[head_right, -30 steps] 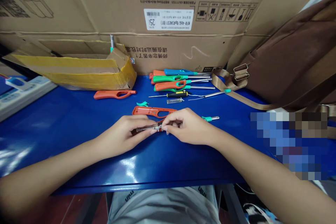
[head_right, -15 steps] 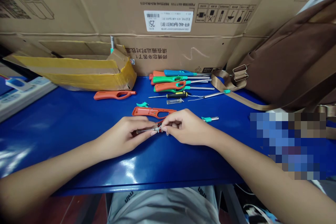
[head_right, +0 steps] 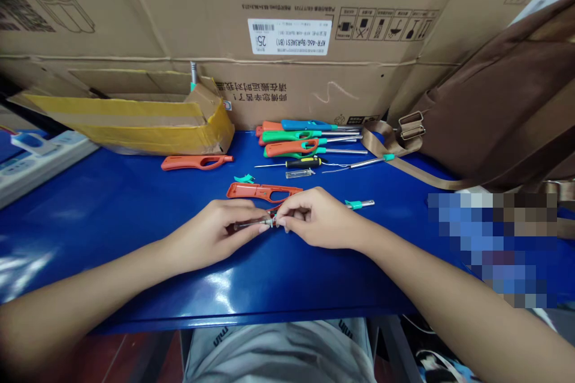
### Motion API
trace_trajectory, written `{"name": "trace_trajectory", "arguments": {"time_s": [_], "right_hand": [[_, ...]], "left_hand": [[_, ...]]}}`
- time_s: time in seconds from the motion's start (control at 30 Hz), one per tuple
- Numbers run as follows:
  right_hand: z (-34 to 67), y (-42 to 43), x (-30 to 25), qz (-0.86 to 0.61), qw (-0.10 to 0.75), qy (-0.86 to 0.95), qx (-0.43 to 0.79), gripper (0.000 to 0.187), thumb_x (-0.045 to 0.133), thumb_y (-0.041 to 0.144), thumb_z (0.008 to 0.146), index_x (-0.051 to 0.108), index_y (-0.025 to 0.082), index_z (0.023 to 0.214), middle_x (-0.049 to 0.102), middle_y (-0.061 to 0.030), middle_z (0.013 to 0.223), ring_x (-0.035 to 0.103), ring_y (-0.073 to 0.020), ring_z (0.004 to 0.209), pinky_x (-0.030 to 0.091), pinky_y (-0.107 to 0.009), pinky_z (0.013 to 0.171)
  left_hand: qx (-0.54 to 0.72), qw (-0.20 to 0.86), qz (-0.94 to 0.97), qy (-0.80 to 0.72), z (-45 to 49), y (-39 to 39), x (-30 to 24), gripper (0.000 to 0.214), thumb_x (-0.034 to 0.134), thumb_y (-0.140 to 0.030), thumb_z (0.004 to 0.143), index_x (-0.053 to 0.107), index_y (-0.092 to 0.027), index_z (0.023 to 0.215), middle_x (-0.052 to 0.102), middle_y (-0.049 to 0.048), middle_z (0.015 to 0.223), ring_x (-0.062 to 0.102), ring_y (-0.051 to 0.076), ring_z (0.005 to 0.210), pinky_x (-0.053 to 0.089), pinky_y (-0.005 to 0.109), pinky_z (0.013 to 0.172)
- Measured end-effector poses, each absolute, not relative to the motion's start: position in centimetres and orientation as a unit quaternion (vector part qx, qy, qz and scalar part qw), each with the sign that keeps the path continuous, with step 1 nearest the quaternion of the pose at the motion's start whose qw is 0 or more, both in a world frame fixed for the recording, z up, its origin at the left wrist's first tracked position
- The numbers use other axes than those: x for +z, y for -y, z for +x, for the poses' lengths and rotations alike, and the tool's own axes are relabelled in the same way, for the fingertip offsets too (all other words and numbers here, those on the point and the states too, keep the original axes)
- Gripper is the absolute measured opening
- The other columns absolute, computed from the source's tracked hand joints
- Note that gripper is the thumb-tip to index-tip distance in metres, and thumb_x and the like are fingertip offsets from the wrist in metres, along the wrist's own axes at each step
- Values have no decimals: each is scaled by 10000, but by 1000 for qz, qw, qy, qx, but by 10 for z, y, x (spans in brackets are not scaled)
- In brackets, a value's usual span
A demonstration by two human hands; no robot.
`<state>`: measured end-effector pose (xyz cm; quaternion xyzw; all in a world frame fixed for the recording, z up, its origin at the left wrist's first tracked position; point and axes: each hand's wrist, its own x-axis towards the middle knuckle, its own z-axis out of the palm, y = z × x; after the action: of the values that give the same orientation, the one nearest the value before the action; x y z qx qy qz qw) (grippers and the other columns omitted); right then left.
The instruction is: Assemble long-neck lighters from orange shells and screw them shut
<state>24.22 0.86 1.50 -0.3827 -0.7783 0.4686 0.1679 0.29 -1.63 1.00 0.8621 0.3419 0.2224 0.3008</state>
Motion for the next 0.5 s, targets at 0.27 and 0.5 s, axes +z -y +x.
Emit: {"name": "trace_trajectory", "arguments": {"time_s": [0.27,0.5], "right_hand": [[242,-9,13,-376,175,779,471,214,602,293,932,753,149,884,702,-31,776,550,-114,650,416,-223,569],[242,-10,12,-378,174,780,467,207,604,289,925,751,152,873,698,-30,769,534,-109,627,409,-222,555]], "left_hand": [[229,302,859,-343,5,16,10,230,568,-249,1018,753,-165,1126,723,34,913,660,121,784,481,226,732],[229,299,860,-343,6,18,13,230,568,-235,1017,755,-161,1128,713,28,881,654,115,767,467,214,711]]}}
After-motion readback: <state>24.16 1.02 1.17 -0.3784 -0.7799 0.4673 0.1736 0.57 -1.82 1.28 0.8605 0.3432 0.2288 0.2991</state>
